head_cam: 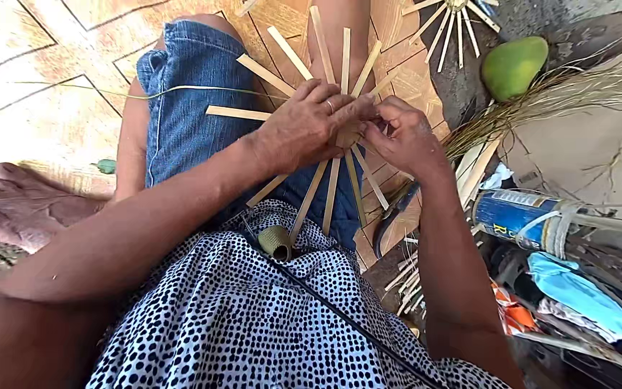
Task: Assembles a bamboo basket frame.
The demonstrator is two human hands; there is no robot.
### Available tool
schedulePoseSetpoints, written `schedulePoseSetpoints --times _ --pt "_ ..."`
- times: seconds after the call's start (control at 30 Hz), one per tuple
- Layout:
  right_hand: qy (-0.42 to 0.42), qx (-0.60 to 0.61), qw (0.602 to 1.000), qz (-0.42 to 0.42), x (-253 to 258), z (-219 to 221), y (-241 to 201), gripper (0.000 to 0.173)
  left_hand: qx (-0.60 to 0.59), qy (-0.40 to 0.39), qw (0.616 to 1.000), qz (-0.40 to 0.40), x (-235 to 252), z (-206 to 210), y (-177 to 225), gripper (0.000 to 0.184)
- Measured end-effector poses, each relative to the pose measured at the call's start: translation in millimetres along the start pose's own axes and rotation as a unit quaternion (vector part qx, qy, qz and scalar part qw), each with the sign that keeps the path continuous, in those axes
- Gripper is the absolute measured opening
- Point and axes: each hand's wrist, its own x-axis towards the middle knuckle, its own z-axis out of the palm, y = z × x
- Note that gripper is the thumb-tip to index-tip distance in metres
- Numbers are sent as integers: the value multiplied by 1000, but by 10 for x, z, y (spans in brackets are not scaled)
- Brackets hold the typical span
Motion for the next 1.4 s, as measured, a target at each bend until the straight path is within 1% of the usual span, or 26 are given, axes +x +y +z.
schedulePoseSetpoints --times 0.1,0.13,0.2,0.27,0.33,0.4,0.47,0.57,0.67,0.77,0.87,0.9,1.0,1.07,1.1,1.17,1.2,1.23,1.27,1.3,1.33,1.37,1.4 --pt "-2 -5 1000 2 95 -123 0 29 -5 16 1000 2 -242 -15 192 41" --pt "9 -6 1000 2 132 -125 -1 29 -4 17 1000 1 -312 12 241 34" --pt "38 5 999 -12 249 -74 -16 26 -6 12 1000 -13 -405 85 276 35" --pt "37 25 998 -45 375 25 -35 24 -10 10 1000 -25 -440 150 278 38" --pt "10 12 997 -71 467 139 -69 27 6 7 1000 -26 -449 184 293 38" --pt "-4 -30 994 -104 526 224 -86 31 29 8 999 -24 -452 188 316 38" --pt "-13 -52 990 -129 569 237 -99 33 45 12 999 -18 -448 196 325 38" --pt "-43 -48 986 -154 604 218 -123 37 56 19 998 -14 -449 227 339 36" --pt "-69 -43 979 -188 617 232 -136 32 60 21 998 -23 -469 239 370 35" --pt "-61 -30 971 -230 632 203 -100 23 48 50 995 -67 -493 204 419 37" --pt "-41 18 961 -274 664 129 -4 20 37 87 984 -149 -520 92 400 47" --pt "-28 38 958 -284 663 140 30 19 41 100 977 -181 -529 50 384 47" --pt "43 69 955 -285 652 271 63 16 90 124 952 -263 -554 -54 308 49" --pt "101 75 955 -268 641 393 33 17 91 103 934 -331 -565 -137 270 52" --pt "117 75 958 -252 653 426 11 18 76 95 925 -360 -555 -187 220 52" --pt "128 83 966 -209 676 455 -31 22 8 52 906 -420 -505 -316 99 53" --pt "134 94 968 -192 704 464 -42 23 -40 41 892 -448 -460 -380 33 55" --pt "140 106 969 -172 711 483 -46 23 -98 43 874 -474 -410 -424 -7 53" --pt "147 119 970 -150 723 501 -48 23 -168 68 853 -490 -347 -463 -25 46" --pt "155 132 971 -127 726 523 -42 23 -257 111 818 -503 -276 -500 -7 37" --pt "162 144 970 -111 716 545 -33 23 -342 164 768 -517 -212 -530 35 27" --pt "169 156 968 -102 718 555 -23 23 -402 210 720 -525 -156 -563 63 18" --pt "175 162 966 -96 725 561 -15 23 -435 243 688 -528 -107 -590 86 11"
